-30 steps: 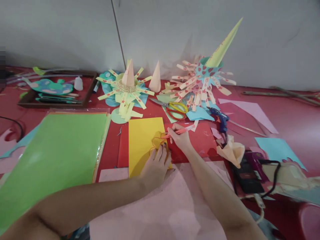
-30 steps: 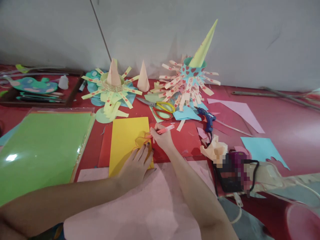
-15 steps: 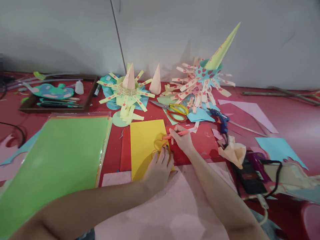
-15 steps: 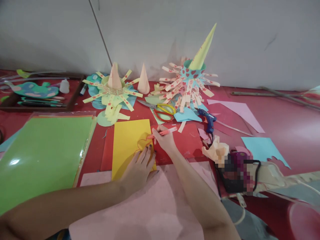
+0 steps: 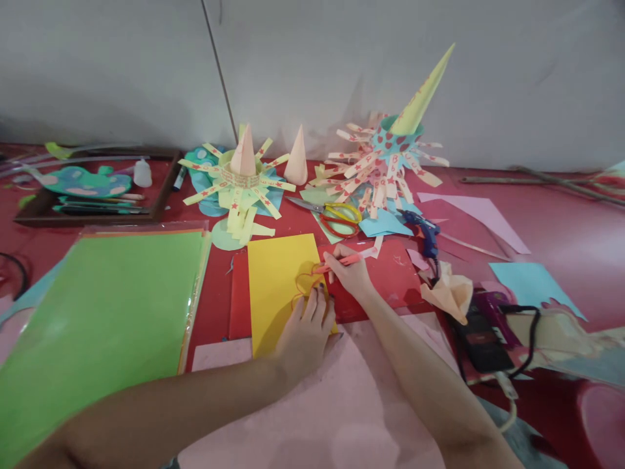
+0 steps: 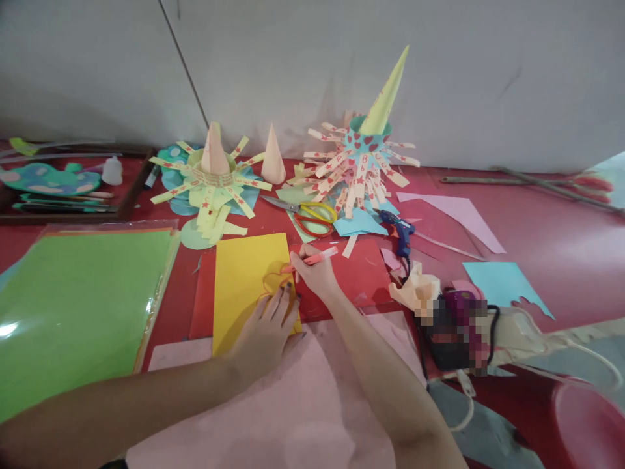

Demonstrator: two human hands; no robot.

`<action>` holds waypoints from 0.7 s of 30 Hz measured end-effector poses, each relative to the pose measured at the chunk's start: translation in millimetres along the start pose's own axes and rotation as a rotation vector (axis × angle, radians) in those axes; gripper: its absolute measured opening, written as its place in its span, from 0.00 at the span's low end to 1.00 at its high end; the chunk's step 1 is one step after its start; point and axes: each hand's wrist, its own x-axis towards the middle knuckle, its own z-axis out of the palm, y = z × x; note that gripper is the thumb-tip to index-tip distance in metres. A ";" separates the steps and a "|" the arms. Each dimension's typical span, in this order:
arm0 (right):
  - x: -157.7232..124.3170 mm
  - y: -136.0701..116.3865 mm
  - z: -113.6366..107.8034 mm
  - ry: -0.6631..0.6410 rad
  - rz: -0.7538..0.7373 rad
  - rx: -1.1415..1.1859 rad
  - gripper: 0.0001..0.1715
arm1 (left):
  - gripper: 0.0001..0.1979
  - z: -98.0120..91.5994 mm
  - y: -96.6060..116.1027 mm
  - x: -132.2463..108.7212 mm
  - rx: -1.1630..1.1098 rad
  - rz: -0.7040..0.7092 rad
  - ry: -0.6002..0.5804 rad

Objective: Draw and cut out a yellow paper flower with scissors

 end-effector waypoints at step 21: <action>-0.1 -2.5 0.8 0.072 0.016 -0.031 0.24 | 0.26 -1.1 -0.4 0.1 0.044 0.015 0.029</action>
